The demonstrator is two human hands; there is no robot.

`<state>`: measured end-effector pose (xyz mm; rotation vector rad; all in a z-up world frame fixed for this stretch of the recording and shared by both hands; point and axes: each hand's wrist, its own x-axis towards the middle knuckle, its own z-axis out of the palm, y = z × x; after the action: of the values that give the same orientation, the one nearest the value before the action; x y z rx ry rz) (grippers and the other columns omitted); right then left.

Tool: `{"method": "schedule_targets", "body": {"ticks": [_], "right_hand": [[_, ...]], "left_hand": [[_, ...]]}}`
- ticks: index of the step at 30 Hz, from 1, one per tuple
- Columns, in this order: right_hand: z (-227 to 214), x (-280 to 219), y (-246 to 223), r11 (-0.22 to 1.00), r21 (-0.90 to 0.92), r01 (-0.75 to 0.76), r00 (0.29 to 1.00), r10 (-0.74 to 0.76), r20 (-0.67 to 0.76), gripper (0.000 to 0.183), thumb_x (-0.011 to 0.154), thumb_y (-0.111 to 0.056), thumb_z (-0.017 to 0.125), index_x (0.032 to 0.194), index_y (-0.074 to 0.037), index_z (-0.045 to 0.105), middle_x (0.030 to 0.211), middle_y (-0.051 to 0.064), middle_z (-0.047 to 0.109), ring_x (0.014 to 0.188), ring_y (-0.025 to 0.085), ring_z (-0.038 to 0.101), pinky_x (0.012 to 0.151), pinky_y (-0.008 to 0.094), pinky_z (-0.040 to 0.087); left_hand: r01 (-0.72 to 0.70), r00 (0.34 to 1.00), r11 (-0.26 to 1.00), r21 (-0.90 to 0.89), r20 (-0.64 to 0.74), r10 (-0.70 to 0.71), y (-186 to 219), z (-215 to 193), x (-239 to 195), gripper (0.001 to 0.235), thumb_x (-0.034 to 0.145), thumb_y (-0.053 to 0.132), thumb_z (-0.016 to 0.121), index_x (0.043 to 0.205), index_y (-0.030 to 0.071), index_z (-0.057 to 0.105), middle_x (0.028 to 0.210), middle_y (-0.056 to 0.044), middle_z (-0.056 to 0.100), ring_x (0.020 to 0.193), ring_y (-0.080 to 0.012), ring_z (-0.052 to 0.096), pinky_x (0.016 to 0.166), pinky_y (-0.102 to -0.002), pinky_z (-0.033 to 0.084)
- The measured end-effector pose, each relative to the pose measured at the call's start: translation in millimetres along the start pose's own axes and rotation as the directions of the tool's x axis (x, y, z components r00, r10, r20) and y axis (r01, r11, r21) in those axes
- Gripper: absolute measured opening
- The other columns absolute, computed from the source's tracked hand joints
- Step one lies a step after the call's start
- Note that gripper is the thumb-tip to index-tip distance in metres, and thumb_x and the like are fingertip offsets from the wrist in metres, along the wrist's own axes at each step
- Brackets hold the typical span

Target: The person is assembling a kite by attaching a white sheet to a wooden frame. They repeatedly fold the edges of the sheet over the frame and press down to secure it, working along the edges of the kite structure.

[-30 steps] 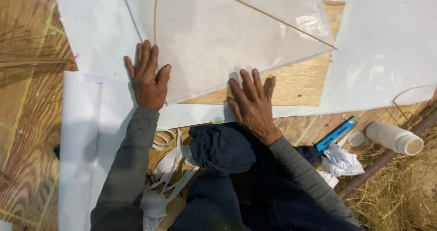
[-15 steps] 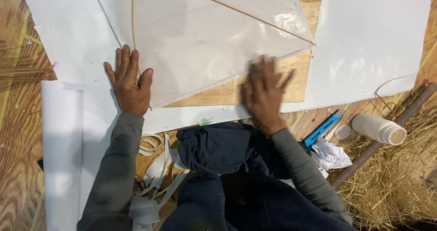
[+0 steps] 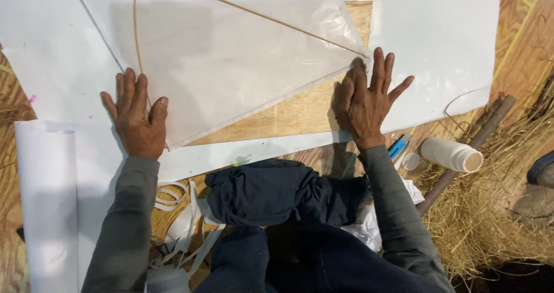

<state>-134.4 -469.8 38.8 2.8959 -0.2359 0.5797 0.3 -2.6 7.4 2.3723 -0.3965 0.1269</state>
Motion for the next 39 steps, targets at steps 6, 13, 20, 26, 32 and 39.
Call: {"method": "schedule_targets", "body": {"ticks": [6, 13, 20, 26, 32, 39], "right_hand": [[-6, -2, -27, 0.979, 0.201, 0.022, 0.994, -0.042, 0.096, 0.058, 0.118, -0.046, 0.037, 0.170, -0.032, 0.016, 0.177, 0.002, 0.004, 0.167, 0.026, 0.005, 0.127, 0.067, -0.018], [-16, 9, 0, 0.957, 0.264, -0.121, 0.989, 0.095, 0.110, 0.044, 0.116, -0.038, 0.042, 0.155, -0.022, 0.054, 0.171, 0.008, 0.021, 0.162, 0.033, 0.018, 0.124, 0.069, -0.013], [-25, 15, 4, 0.919, 0.350, -0.180, 0.984, 0.160, 0.084, 0.037, 0.112, -0.028, 0.054, 0.145, -0.014, 0.063, 0.169, 0.012, 0.027, 0.159, 0.040, 0.025, 0.122, 0.077, -0.005], [-19, 11, 13, 0.925, 0.325, -0.197, 0.980, 0.179, 0.084, 0.041, 0.115, -0.036, 0.044, 0.136, -0.015, 0.073, 0.170, 0.007, 0.025, 0.160, 0.036, 0.020, 0.123, 0.076, -0.006], [-17, 11, 23, 0.942, 0.261, -0.210, 0.977, 0.193, 0.089, 0.030, 0.116, -0.023, 0.053, 0.141, -0.014, 0.065, 0.171, 0.010, 0.023, 0.160, 0.038, 0.020, 0.120, 0.079, -0.002], [-18, 8, 23, 0.940, 0.290, -0.181, 0.983, 0.167, 0.074, 0.030, 0.114, -0.026, 0.054, 0.135, -0.015, 0.072, 0.170, 0.008, 0.026, 0.160, 0.038, 0.023, 0.121, 0.078, -0.002]], "left_hand": [[-0.099, 0.995, 0.994, 0.054, 0.007, 0.098, 5, -2, 2, 0.052, 0.108, 0.006, 0.078, 0.155, -0.007, 0.059, 0.164, -0.027, 0.047, 0.157, -0.0462, 0.035, 0.125, -0.070, 0.006], [-0.095, 0.995, 0.994, 0.045, 0.017, 0.094, 5, -4, 2, 0.052, 0.108, 0.005, 0.076, 0.155, -0.008, 0.058, 0.165, -0.028, 0.046, 0.158, -0.0460, 0.034, 0.125, -0.069, 0.005], [-0.103, 0.995, 0.994, 0.042, 0.018, 0.102, -1, 0, -1, 0.053, 0.109, 0.007, 0.075, 0.156, -0.008, 0.057, 0.166, -0.029, 0.045, 0.158, -0.0472, 0.033, 0.124, -0.071, 0.004], [-0.095, 0.995, 0.995, 0.037, 0.022, 0.094, -1, 0, -1, 0.052, 0.111, 0.013, 0.072, 0.156, -0.008, 0.057, 0.166, -0.030, 0.046, 0.158, -0.0476, 0.033, 0.125, -0.070, 0.003], [-0.114, 0.993, 0.992, 0.052, 0.014, 0.113, -5, 1, -1, 0.052, 0.110, 0.012, 0.073, 0.156, -0.008, 0.058, 0.165, -0.032, 0.047, 0.157, -0.0496, 0.035, 0.123, -0.073, 0.006], [-0.103, 0.995, 0.994, 0.026, 0.009, 0.103, 1, -1, -1, 0.052, 0.114, 0.019, 0.070, 0.157, -0.007, 0.057, 0.166, -0.030, 0.045, 0.158, -0.0484, 0.033, 0.124, -0.072, 0.004]]}}
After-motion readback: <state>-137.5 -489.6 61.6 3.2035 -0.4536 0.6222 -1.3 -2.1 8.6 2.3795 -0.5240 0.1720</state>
